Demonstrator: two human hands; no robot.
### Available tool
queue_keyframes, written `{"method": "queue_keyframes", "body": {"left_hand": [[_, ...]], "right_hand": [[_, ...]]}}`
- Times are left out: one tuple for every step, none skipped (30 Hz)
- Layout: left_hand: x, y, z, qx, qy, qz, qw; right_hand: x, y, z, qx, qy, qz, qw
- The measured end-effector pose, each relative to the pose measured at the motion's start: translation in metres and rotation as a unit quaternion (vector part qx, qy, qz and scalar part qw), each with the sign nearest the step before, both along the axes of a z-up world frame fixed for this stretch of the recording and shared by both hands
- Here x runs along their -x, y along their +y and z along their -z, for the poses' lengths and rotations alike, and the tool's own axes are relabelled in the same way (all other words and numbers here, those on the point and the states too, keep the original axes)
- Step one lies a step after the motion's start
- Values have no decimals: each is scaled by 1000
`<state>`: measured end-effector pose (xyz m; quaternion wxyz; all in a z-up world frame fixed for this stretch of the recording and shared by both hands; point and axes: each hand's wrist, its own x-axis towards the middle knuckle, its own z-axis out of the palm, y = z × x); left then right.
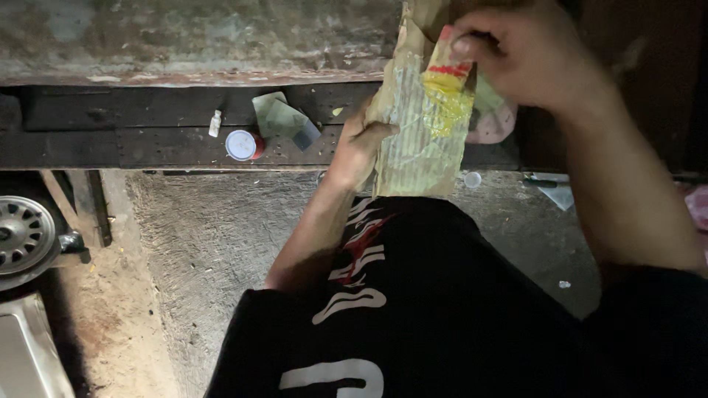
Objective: The person holds a corrugated cardboard piece and repeatedly applies a yellow paste from a small packet onto its surface. The person spreads the paste across the cardboard using the packet as a tool, then sets the cardboard down on a workbench.
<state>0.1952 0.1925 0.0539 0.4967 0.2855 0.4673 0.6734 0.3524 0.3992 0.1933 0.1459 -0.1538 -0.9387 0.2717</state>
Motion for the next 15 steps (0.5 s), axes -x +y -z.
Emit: {"method": "queue_keyframes", "body": {"left_hand": [[1, 0, 0, -8, -8, -3, 1000], [1, 0, 1, -16, -18, -5, 1000], [0, 0, 1, -23, -29, -6, 999], [2, 0, 2, -14, -20, -9, 1000], [3, 0, 2, -5, -11, -12, 1000], [2, -2, 3, 7, -4, -14, 1000], [2, -4, 5, 5, -1, -18, 1000], [2, -4, 7, 2, 2, -20, 1000], [3, -5, 10, -2, 6, -23, 1000], [4, -4, 12, 0, 8, -26, 1000], [5, -2, 13, 3, 9, -28, 1000], [5, -3, 15, 7, 10, -31, 999], [6, -3, 18, -3, -9, -31, 999], [6, -4, 19, -12, -28, -31, 999], [6, -4, 19, -21, -47, -31, 998]], "right_hand": [[2, -2, 3, -49, 2, -9, 999], [2, -4, 6, -97, 2, -16, 995], [1, -5, 7, -144, 2, -23, 989], [1, -5, 8, -174, 35, -38, 983], [2, -4, 9, -202, 69, -52, 975], [1, -4, 11, -228, 100, -66, 966], [1, -4, 12, -218, 83, -73, 970], [1, -3, 14, -210, 66, -79, 972], [0, -2, 16, -201, 49, -85, 975], [0, -1, 18, -215, 44, -92, 971], [0, 1, 19, -228, 39, -98, 968], [0, 1, 21, -240, 34, -105, 964], [1, 1, 24, -236, 22, -103, 966], [1, 0, 26, -232, 10, -101, 967], [1, 0, 27, -227, -2, -100, 969]]}}
